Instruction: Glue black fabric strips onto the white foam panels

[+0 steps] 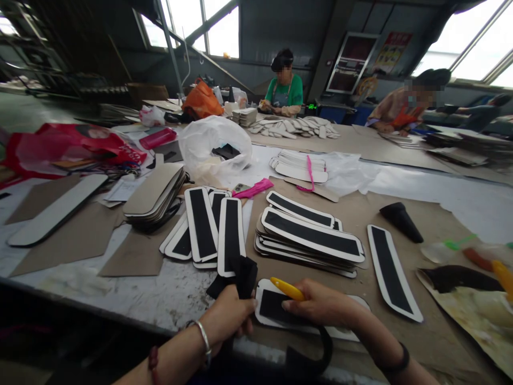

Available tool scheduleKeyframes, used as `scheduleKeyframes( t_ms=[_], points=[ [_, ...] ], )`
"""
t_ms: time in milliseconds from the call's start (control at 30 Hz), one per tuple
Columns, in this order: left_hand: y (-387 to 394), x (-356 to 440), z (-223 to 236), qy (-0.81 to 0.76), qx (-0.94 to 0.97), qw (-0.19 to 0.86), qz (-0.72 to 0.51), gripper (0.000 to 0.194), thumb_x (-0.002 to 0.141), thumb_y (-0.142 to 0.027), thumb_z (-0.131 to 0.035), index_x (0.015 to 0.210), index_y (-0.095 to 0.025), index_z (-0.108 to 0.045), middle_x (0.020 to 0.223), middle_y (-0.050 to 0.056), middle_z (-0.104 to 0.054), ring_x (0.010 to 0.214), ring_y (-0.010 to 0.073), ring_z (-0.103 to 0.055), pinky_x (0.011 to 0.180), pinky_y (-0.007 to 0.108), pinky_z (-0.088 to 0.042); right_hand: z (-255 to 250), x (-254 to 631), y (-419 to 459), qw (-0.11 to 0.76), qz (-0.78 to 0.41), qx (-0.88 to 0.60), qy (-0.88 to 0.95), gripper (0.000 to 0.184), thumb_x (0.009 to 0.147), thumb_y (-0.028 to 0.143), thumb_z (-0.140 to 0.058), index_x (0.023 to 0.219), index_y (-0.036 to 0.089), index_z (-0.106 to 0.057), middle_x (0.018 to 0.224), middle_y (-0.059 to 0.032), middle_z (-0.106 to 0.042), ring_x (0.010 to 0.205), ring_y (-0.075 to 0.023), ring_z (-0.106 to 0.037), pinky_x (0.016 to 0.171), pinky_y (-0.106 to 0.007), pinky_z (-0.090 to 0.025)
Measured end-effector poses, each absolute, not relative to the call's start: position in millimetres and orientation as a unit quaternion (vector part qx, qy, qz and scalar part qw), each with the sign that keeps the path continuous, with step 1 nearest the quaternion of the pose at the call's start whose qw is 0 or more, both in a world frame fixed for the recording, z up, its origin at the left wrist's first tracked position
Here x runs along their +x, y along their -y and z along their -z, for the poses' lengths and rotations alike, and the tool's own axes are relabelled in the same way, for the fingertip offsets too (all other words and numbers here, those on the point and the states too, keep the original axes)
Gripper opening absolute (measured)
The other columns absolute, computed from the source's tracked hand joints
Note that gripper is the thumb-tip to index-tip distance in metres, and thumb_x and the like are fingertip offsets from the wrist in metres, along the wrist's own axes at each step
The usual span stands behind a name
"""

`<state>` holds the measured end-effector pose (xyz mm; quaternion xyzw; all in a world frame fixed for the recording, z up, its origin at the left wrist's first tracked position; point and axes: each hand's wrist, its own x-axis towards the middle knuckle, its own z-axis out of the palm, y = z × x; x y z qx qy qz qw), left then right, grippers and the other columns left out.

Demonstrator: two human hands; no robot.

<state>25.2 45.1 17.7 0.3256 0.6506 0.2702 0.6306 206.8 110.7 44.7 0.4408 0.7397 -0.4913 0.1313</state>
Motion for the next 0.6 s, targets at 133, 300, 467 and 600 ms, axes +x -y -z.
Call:
scheduleKeyframes(
  t_ms=[133,300,467,600],
  points=[
    [-44,23,-15,-0.643,0.33,0.633,-0.277,0.01,0.066,-0.02,-0.05,0.064,-0.012,-0.057,0.036,-0.005,-0.045,0.032,0.0073,-0.039,0.033,0.017,-0.023,-39,202,-116,0.131,0.479,0.448,-0.743,0.024,0.077,0.034,-0.049,0.065,0.014,-0.056,0.051,0.0073,-0.035,0.046,-0.0057,-0.03,0.04,-0.019,-0.021],
    [-45,25,-19,-0.637,0.332,0.64,-0.275,0.015,0.068,-0.017,-0.047,0.066,-0.011,-0.06,0.037,-0.004,-0.047,0.031,0.0064,-0.037,0.032,0.017,-0.022,-33,199,-119,0.132,0.475,0.444,-0.748,0.023,0.076,0.033,-0.049,0.066,0.014,-0.058,0.05,0.0071,-0.036,0.045,-0.006,-0.031,0.039,-0.019,-0.022],
    [-46,27,-23,-0.645,0.326,0.632,-0.279,0.014,0.068,-0.019,-0.048,0.064,-0.012,-0.06,0.035,-0.004,-0.047,0.03,0.0065,-0.037,0.032,0.017,-0.021,-31,198,-119,0.128,0.468,0.449,-0.75,0.021,0.075,0.031,-0.049,0.067,0.014,-0.059,0.051,0.0062,-0.039,0.046,-0.0063,-0.033,0.04,-0.019,-0.024],
    [-47,29,-22,-0.664,0.308,0.619,-0.284,0.013,0.068,-0.023,-0.053,0.061,-0.013,-0.056,0.037,-0.004,-0.047,0.031,0.0075,-0.04,0.032,0.018,-0.021,-31,198,-119,0.127,0.461,0.453,-0.753,0.019,0.074,0.03,-0.05,0.068,0.015,-0.06,0.051,0.0055,-0.041,0.046,-0.0065,-0.035,0.04,-0.019,-0.024]
  ],
)
